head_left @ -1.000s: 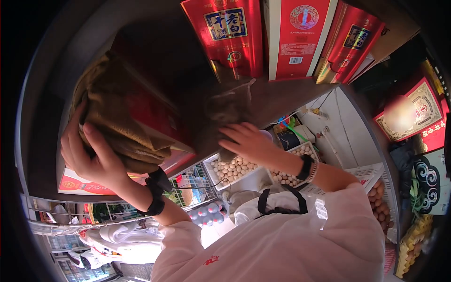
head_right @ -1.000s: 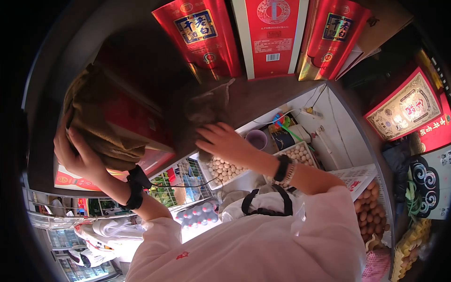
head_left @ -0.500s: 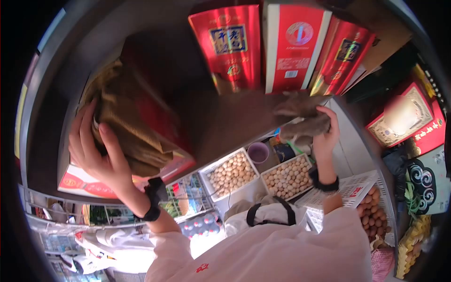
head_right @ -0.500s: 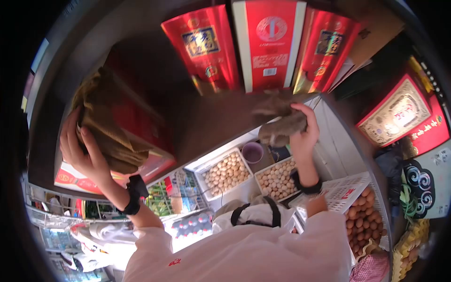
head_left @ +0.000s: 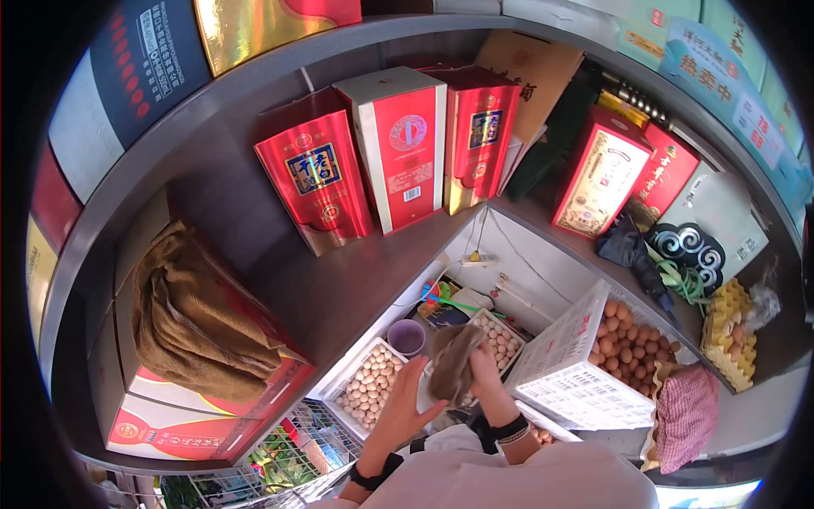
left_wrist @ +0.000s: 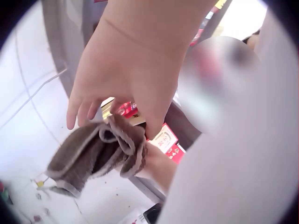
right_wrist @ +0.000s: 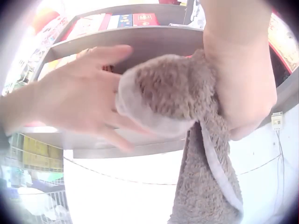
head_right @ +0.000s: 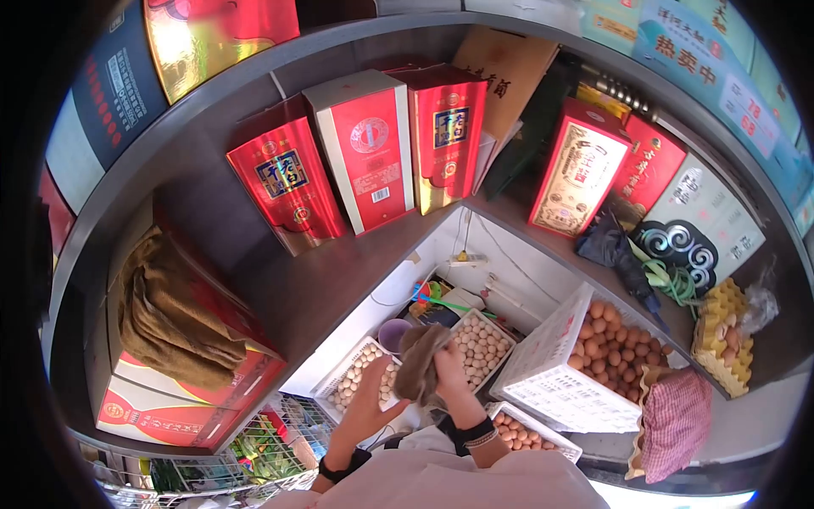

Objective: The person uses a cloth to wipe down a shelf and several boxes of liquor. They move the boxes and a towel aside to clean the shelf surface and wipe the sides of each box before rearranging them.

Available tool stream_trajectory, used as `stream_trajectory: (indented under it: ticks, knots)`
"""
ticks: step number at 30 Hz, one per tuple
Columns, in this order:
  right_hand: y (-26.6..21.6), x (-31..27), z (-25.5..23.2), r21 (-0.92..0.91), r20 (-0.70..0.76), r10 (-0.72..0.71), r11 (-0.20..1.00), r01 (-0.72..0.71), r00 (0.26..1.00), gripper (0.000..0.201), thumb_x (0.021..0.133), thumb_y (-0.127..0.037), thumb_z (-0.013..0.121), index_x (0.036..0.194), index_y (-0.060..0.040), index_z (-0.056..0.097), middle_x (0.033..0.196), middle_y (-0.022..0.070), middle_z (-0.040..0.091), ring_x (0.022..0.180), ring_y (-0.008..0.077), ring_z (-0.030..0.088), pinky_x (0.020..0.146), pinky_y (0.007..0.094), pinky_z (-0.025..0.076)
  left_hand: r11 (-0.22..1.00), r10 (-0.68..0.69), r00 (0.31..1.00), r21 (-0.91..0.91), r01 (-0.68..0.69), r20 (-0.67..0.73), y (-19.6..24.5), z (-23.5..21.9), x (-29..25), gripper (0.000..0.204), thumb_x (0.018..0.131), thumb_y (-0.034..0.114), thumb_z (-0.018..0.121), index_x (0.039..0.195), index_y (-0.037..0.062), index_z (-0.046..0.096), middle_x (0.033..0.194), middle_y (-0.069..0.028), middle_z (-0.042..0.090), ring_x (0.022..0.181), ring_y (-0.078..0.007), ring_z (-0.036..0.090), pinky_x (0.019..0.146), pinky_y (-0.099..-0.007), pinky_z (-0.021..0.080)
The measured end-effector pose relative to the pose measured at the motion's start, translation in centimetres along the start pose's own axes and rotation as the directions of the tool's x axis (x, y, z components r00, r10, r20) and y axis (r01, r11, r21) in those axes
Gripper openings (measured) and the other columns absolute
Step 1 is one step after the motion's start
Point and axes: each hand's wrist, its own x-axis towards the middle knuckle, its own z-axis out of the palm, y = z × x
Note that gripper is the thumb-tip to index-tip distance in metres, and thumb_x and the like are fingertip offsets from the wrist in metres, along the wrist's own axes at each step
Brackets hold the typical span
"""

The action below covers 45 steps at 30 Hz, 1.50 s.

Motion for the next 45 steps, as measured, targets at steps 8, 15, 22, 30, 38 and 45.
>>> stream_trajectory:
  ticks: [8,15,22,30,38,45]
  knots:
    - [6.8,-5.1,-1.6,-0.024,0.135,0.032,0.999,-0.029,0.990,0.035,0.083,0.000,0.052,0.118,-0.0031,0.045,0.109,0.0089,0.056,0.099,0.0164,0.057,0.082,0.0288,0.049,0.974,-0.146,0.987,-0.168,0.154,0.060,-5.0,2.7,-5.7,0.060,0.079,0.010,0.064,0.131,-0.0008,0.036,0.117,-0.0223,0.050,0.108,-0.0343,0.052,0.090,-0.0374,0.042]
    - [7.0,-7.6,-1.2,-0.037,0.198,0.151,0.988,-0.147,0.968,0.033,0.086,-0.003,0.052,0.118,-0.0023,0.046,0.112,0.0093,0.055,0.103,0.0205,0.057,0.089,0.0350,0.048,0.944,-0.280,0.952,-0.217,0.250,-0.121,-4.8,0.4,-8.4,0.039,0.081,0.003,0.056,0.120,0.0023,0.050,0.096,-0.0162,0.063,0.083,-0.0231,0.063,0.072,-0.0300,0.048]
    - [11.4,-8.3,-2.0,-0.466,0.378,0.263,0.882,-0.063,0.888,0.037,0.089,-0.012,0.053,0.122,0.0000,0.044,0.112,0.0090,0.055,0.103,0.0135,0.053,0.087,0.0267,0.045,0.913,-0.337,0.924,-0.303,0.274,-0.178,-2.9,-2.5,-9.5,0.038,0.081,0.001,0.054,0.120,0.0015,0.052,0.101,-0.0140,0.062,0.094,-0.0176,0.060,0.081,-0.0275,0.046]
    - [8.0,-8.9,-0.3,-0.590,0.530,0.348,0.807,0.042,0.773,0.059,0.088,-0.024,0.053,0.137,-0.0003,0.032,0.132,0.0102,0.043,0.122,0.0165,0.039,0.102,0.0309,0.031,0.851,-0.298,0.909,-0.513,0.115,-0.290,0.6,-3.5,-10.6,0.036,0.086,0.001,0.048,0.121,-0.0049,0.048,0.115,-0.0146,0.056,0.104,-0.0196,0.055,0.090,-0.0298,0.043]
    - [10.2,-4.9,-3.8,-0.565,0.627,0.389,0.824,0.051,0.674,0.074,0.084,-0.028,0.052,0.143,0.0026,0.019,0.144,0.0119,0.029,0.132,0.0188,0.027,0.109,0.0308,0.021,0.787,-0.380,0.907,-0.578,0.214,-0.182,2.1,-4.0,-11.9,0.032,0.091,0.008,0.053,0.122,0.0006,0.051,0.104,-0.0041,0.058,0.081,-0.0079,0.051,0.068,-0.0207,0.042]
    - [10.6,-4.9,-5.4,-0.610,0.439,0.596,0.747,-0.263,0.672,0.062,0.093,-0.039,0.047,0.139,-0.0015,0.030,0.135,0.0046,0.040,0.120,0.0131,0.039,0.097,0.0247,0.032,0.709,-0.401,0.899,-0.682,0.182,-0.176,2.7,-4.3,-11.2,0.033,0.091,0.005,0.052,0.123,0.0019,0.050,0.112,-0.0075,0.058,0.096,-0.0148,0.054,0.076,-0.0251,0.045]
